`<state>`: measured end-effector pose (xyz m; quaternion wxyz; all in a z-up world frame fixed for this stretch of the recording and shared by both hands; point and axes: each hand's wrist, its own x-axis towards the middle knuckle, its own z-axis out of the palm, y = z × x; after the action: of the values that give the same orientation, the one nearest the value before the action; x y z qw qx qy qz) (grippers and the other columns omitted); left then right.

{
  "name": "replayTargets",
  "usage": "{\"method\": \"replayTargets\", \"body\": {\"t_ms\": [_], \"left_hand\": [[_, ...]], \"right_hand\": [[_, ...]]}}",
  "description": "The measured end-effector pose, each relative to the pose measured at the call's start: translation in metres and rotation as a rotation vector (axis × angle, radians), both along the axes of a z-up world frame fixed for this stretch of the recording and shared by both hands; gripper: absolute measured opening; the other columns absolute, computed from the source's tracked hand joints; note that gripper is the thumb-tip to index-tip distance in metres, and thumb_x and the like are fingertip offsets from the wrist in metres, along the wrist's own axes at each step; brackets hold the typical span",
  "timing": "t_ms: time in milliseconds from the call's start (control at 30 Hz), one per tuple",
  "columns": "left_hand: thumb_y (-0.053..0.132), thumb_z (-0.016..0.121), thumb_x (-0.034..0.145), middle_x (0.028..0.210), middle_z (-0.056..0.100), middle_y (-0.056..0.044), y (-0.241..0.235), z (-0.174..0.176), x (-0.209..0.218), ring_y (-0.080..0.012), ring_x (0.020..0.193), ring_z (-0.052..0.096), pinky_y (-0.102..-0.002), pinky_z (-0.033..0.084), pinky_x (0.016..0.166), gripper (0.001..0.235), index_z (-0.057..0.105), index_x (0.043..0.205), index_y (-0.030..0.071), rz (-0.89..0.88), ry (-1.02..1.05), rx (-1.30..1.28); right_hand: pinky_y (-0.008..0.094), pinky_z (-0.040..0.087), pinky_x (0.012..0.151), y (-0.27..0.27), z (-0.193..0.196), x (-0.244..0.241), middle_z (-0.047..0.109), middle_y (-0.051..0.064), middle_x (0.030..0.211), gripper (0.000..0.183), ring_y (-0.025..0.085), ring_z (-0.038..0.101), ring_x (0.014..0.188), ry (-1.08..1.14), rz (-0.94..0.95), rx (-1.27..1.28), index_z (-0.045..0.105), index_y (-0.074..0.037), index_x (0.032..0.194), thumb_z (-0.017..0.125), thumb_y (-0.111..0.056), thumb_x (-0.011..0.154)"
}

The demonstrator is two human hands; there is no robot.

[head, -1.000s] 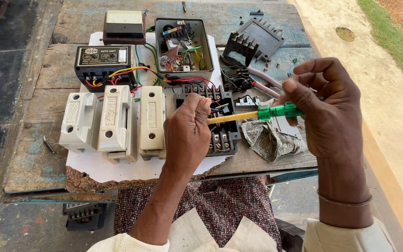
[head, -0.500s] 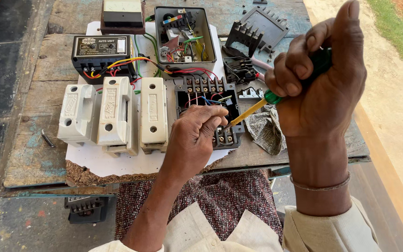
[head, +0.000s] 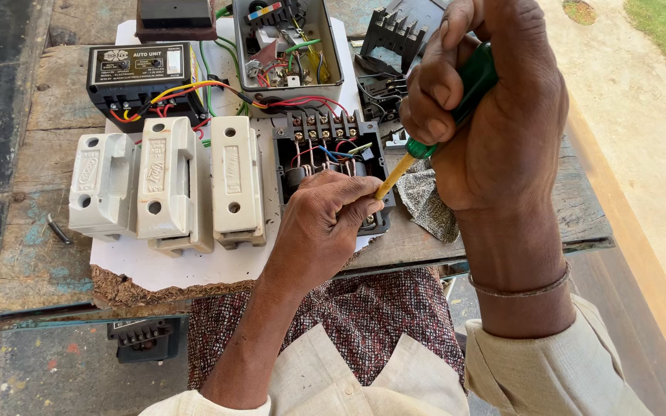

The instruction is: The person works on an electrical starter assembly using a screwdriver. They remove a cover, loosen and tighten various screws on the terminal blocks, and handle individual wiring components by hand while cleaning a part with a cloth.

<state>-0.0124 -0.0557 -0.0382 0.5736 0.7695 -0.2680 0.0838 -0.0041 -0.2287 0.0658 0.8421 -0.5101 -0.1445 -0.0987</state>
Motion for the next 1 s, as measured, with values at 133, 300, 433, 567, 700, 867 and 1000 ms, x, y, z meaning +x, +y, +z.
{"method": "replayTargets", "body": {"t_ms": [133,300,433,567,700,867,1000], "left_hand": [[0.014,0.078,0.091,0.088,0.075,-0.006,-0.002,0.002,0.002,-0.0189,0.084,0.069,-0.036,0.053,0.084,0.018,0.079,0.109,0.008,0.002,-0.031,0.055],[0.013,0.075,0.093,0.089,0.073,-0.006,-0.001,0.002,0.003,-0.0155,0.081,0.067,-0.032,0.056,0.072,0.019,0.077,0.110,0.008,0.007,0.063,-0.019],[0.013,0.073,0.094,0.091,0.073,-0.005,0.004,0.001,0.001,-0.0129,0.082,0.070,-0.030,0.058,0.071,0.017,0.076,0.110,0.008,0.000,0.136,-0.023],[0.010,0.072,0.096,0.095,0.075,-0.007,0.008,0.009,0.004,-0.0150,0.082,0.073,-0.032,0.059,0.074,0.015,0.075,0.110,0.005,0.027,0.167,-0.013],[0.005,0.063,0.103,0.113,0.077,-0.009,0.028,0.024,-0.003,-0.0156,0.102,0.075,-0.031,0.061,0.089,0.018,0.072,0.118,0.003,0.037,0.062,-0.115],[-0.001,0.063,0.099,0.110,0.074,-0.013,0.058,0.033,-0.008,-0.0261,0.108,0.072,-0.037,0.057,0.096,0.016,0.071,0.114,0.001,0.202,-0.151,0.069],[-0.004,0.065,0.095,0.106,0.074,-0.014,0.073,0.031,0.000,-0.0322,0.113,0.070,-0.046,0.051,0.107,0.017,0.072,0.109,0.003,0.260,-0.312,0.208]], "right_hand": [[0.026,0.036,0.055,-0.003,0.002,-0.001,0.045,0.007,0.073,0.041,0.013,0.040,0.056,-0.032,0.001,-0.038,0.053,-0.003,0.099,0.050,-0.041,0.116],[0.027,0.036,0.056,-0.002,0.000,-0.001,0.043,0.006,0.072,0.043,0.013,0.041,0.058,-0.047,0.002,-0.021,0.053,-0.002,0.101,0.049,-0.041,0.118],[0.028,0.040,0.058,0.007,-0.005,0.005,0.048,0.008,0.076,0.044,0.015,0.046,0.060,-0.043,0.013,-0.023,0.054,-0.003,0.100,0.049,-0.043,0.116],[0.033,0.046,0.060,0.024,-0.016,0.013,0.053,0.010,0.079,0.055,0.018,0.052,0.064,-0.085,-0.016,-0.083,0.056,-0.002,0.101,0.049,-0.055,0.114],[0.032,0.037,0.050,0.022,-0.028,0.016,0.046,0.009,0.067,0.064,0.016,0.044,0.053,-0.073,-0.039,-0.106,0.054,-0.005,0.091,0.051,-0.065,0.113],[0.033,0.031,0.053,-0.015,-0.035,0.019,0.043,0.010,0.070,0.060,0.019,0.040,0.057,-0.102,-0.068,0.036,0.052,-0.004,0.090,0.050,-0.061,0.108],[0.033,0.031,0.053,-0.020,-0.041,0.016,0.043,0.010,0.069,0.060,0.020,0.040,0.056,-0.128,-0.083,0.075,0.052,-0.004,0.089,0.050,-0.061,0.108]]}}
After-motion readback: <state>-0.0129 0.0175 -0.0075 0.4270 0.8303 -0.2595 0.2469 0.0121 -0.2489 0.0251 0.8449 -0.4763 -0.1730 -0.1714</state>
